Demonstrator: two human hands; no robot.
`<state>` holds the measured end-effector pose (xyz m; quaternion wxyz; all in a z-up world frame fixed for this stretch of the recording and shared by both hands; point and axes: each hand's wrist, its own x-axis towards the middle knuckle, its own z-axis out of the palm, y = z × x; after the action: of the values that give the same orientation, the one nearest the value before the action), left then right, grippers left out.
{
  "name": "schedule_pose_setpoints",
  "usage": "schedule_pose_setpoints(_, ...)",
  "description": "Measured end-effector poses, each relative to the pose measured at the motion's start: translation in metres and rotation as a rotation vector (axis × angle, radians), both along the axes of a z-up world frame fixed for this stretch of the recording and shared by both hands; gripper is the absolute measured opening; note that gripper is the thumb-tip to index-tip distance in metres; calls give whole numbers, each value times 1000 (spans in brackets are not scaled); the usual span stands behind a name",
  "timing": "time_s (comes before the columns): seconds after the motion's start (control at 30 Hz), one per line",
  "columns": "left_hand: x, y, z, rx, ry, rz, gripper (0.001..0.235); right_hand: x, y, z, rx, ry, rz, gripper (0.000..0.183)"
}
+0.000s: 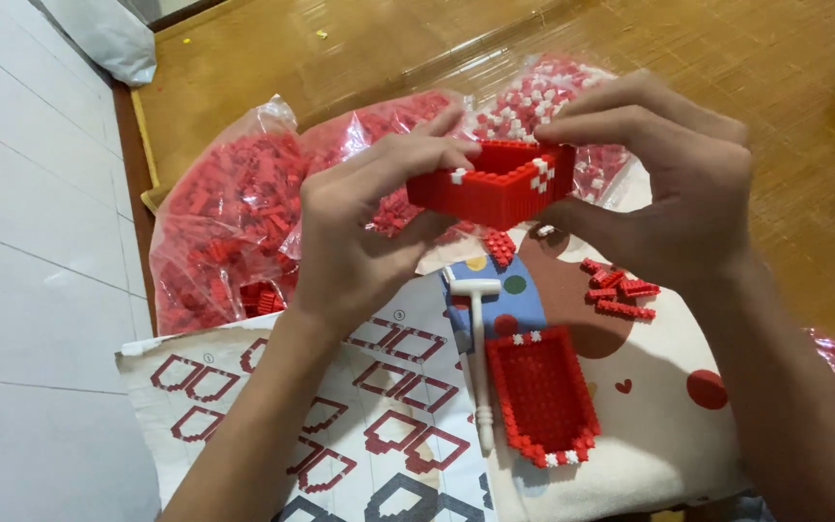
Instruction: The person assembles small red and white plastic bricks into a rectangular container shape by hand, following a printed instruction sheet. They connect individual pieces to form walls and then tap the assembled structure on a small stool to secure the connections.
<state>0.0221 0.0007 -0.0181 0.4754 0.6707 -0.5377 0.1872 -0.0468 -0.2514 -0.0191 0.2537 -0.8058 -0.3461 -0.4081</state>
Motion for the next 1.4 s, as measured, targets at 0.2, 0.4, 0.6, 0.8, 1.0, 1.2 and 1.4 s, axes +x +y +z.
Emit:
schedule_pose_setpoints(0.2,3,-1,-4,17,92,-12,49,-6,21,8,142,-17,92,45)
schedule_pose_setpoints(0.4,9,1,-19,105,-279,231,71,-8,21,1,68,-85,-32,52)
schedule_pose_setpoints(0.6,-12,-7,0,83,-474,245,30,-13,36,11,-41,-144,-16,38)
schedule_pose_setpoints(0.8,-9,-5,0,49,-466,280,32,-5,18,3,-57,-110,-35,45)
schedule_pose_setpoints(1.0,0,5,-4,-19,-315,372,53,-29,31,-5,64,495,-628,27)
schedule_pose_setpoints(1.2,-2,1,1,-71,-291,357,44,-38,106,5,-405,1230,-778,37)
schedule_pose_setpoints(1.4,-8,4,12,-219,-262,185,36,-21,125,5,-162,1375,-817,34)
